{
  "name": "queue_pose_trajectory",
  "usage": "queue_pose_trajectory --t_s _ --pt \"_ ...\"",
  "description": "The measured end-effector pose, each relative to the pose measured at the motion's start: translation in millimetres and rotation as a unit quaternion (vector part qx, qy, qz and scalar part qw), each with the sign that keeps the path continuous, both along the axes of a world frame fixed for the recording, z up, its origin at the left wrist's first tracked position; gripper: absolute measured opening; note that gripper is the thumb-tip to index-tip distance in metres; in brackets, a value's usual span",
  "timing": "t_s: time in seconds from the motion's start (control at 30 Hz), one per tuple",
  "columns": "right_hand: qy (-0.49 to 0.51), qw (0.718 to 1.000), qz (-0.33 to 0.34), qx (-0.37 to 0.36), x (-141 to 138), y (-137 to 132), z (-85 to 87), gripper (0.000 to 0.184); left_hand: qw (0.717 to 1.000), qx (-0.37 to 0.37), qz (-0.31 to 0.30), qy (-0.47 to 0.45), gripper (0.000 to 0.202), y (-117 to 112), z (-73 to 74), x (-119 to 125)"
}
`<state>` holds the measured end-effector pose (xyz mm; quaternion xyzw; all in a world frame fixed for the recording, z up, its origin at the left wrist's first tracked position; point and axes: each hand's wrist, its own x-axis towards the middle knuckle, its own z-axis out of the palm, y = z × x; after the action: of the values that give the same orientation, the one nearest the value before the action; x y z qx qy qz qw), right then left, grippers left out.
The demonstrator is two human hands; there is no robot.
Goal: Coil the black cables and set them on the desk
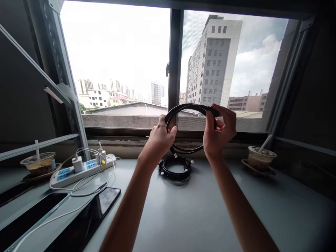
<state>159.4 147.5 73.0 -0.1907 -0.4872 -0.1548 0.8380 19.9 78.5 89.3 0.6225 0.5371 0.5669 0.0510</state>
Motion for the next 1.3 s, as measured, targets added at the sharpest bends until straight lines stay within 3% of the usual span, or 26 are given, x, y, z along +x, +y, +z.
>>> queue_pose_trajectory --t_s 0.17,0.23,0.33,0.53,0.7,0.77,0.9,1.0,1.07,1.2,1.3 --pt "-0.020 0.995 -0.087 0.049 4.7 -18.2 6.2 0.015 0.994 -0.101 -0.033 0.016 0.027 15.4 -8.5 -5.9" --pt "-0.010 0.994 -0.095 0.050 6.1 -25.5 9.4 0.015 0.989 -0.135 -0.051 0.033 0.034 21.0 -11.0 -4.9" --pt "-0.002 0.995 -0.078 0.058 8.5 -33.1 13.2 0.012 0.986 -0.147 -0.073 0.022 0.039 24.1 -11.2 -0.4" --pt "0.004 0.996 -0.079 0.036 13.2 -31.3 15.1 0.015 0.970 -0.186 -0.150 -0.043 0.031 13.8 -2.0 5.8" --pt "0.007 0.998 0.000 0.061 14.6 -20.6 13.5 0.015 0.970 -0.180 -0.154 -0.058 0.032 11.6 -0.5 6.3" --pt "-0.022 0.999 0.023 0.027 16.9 -14.6 12.4 0.019 0.974 -0.172 -0.137 -0.056 0.033 13.9 -1.4 4.7" --pt "-0.115 0.986 0.056 -0.111 26.2 2.5 8.7 0.024 0.982 -0.160 -0.084 -0.060 0.035 23.3 -3.2 -5.0" --pt "-0.194 0.955 0.087 -0.205 33.2 17.8 3.9 0.024 0.977 -0.194 -0.064 -0.060 0.032 34.7 -6.3 -16.0" --pt "-0.241 0.918 0.103 -0.296 35.8 26.1 -0.8 0.030 0.971 -0.228 -0.055 -0.045 0.030 44.0 -11.1 -22.8" --pt "-0.295 0.806 0.113 -0.500 35.1 38.1 -13.5 0.045 0.954 -0.296 -0.048 -0.016 0.024 67.2 -29.9 -31.9" --pt "-0.319 0.733 0.126 -0.587 32.1 50.8 -26.4 0.051 0.933 -0.358 -0.029 0.012 0.015 85.8 -48.9 -35.0"
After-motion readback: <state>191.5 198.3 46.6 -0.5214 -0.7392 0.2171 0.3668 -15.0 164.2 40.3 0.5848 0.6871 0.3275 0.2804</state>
